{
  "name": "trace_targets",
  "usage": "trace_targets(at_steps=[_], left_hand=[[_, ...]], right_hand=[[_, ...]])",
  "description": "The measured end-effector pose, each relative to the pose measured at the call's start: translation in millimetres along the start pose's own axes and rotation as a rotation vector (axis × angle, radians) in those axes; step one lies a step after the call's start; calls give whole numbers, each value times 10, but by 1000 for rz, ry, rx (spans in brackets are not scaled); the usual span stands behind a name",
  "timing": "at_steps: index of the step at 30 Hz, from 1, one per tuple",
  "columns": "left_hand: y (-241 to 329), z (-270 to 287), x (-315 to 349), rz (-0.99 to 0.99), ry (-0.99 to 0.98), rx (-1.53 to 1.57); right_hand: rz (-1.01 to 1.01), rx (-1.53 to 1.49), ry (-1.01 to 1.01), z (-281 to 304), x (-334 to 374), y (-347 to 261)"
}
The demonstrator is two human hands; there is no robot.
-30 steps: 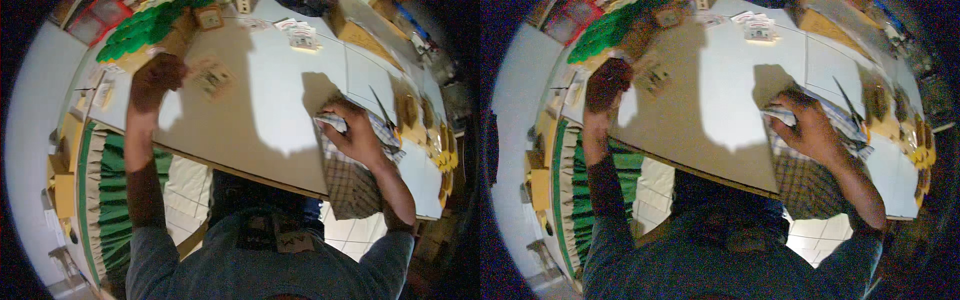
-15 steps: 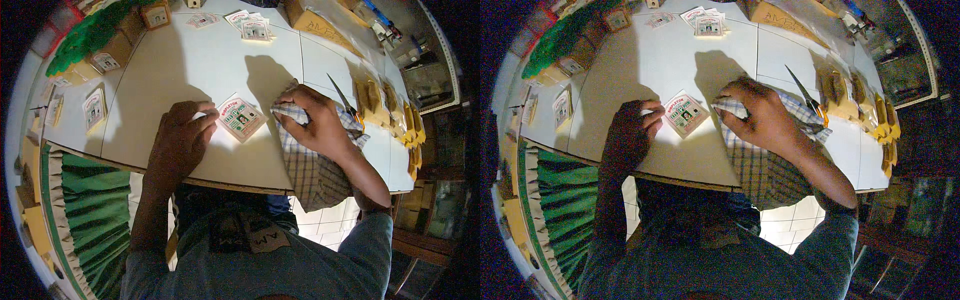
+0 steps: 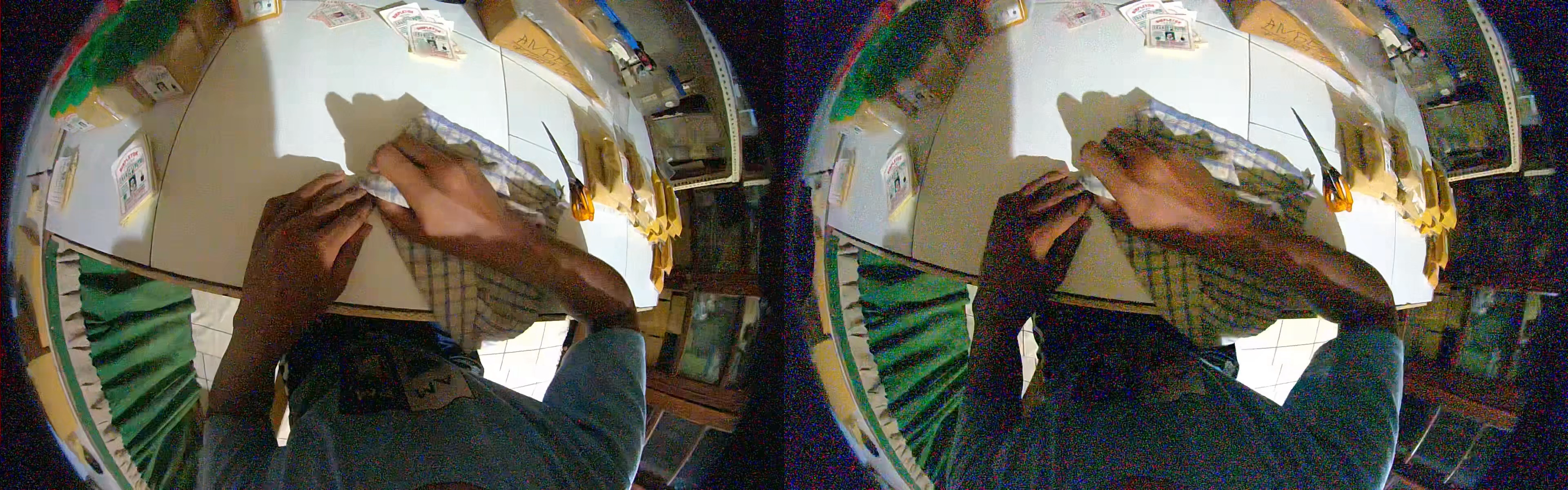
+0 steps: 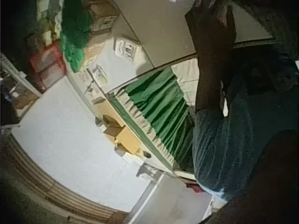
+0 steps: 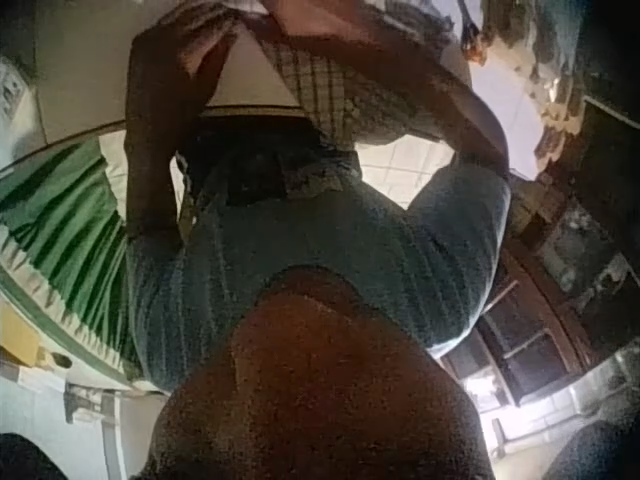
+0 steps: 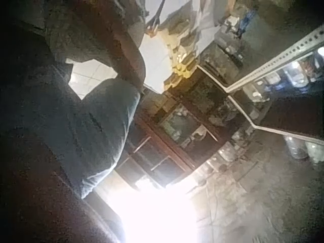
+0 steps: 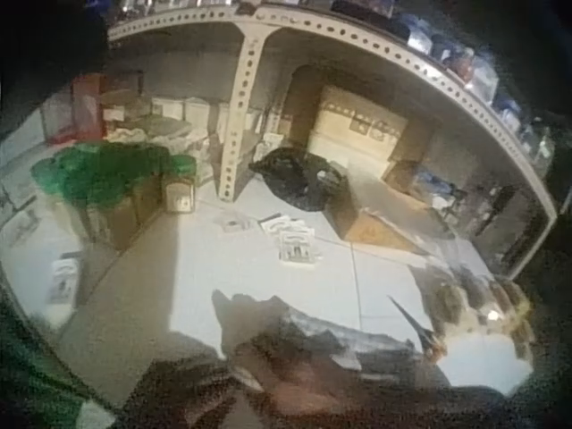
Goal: The recorder is applying small paper labels to what appear to be product containers or small cardboard boxes.
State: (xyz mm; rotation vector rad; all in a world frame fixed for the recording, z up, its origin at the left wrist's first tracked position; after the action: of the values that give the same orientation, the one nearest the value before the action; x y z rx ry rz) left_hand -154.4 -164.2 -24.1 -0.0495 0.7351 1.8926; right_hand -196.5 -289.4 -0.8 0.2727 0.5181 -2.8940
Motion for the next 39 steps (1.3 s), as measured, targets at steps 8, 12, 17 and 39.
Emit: trace_targets(at_steps=[8,12,17,39], left_hand=[[52,56,-21,-19,-21,9],[-57,-36,-3,25,-44,102],[-11,16,20,43,8,94],[59,49,-4,-49,62,14]], right_hand=[[7,89,-68,-84,160,41],[-84,66,-96,-33,-19,0],[-148,130,-142,-68,179,331],[-22,47,-100,14,688,-112]])
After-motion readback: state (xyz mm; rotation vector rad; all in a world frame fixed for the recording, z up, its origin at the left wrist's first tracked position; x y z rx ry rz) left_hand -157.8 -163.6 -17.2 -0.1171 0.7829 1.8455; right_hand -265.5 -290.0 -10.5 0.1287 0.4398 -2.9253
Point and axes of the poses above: each hand's wrist, its own x-axis away from the middle knuckle, its own z-axis out of the back of the hand, y = z × x, the point moved 7 cm from there along -x, towards the middle knuckle, and after that the axes turned 1 degree about -y, right-handed, at the moved point
